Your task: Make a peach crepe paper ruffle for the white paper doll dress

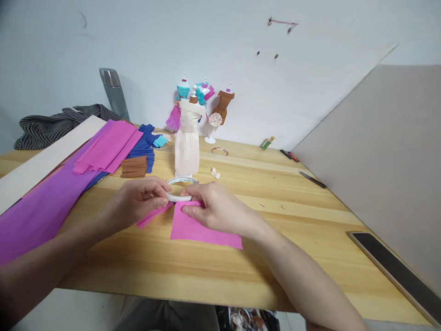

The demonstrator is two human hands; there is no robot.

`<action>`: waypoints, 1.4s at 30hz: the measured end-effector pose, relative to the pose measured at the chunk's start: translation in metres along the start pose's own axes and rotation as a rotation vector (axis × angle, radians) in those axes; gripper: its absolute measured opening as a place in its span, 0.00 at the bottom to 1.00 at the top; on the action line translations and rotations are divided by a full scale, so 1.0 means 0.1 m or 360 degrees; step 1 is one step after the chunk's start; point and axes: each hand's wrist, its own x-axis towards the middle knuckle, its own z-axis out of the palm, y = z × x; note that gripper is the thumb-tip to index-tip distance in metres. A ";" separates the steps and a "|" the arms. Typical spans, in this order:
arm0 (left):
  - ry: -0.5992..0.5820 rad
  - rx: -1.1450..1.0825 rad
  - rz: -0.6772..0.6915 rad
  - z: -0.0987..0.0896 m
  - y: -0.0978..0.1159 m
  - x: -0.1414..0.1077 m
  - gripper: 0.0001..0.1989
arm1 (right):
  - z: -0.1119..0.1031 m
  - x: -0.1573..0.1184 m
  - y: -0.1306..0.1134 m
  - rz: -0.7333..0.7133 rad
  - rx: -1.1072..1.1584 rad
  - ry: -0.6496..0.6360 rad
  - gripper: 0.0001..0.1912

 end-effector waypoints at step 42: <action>-0.0551 -0.0770 -0.0286 -0.17 0.04 0.04 0.10 | -0.02 -0.06 0.04 0.0020 0.0570 0.0029 0.14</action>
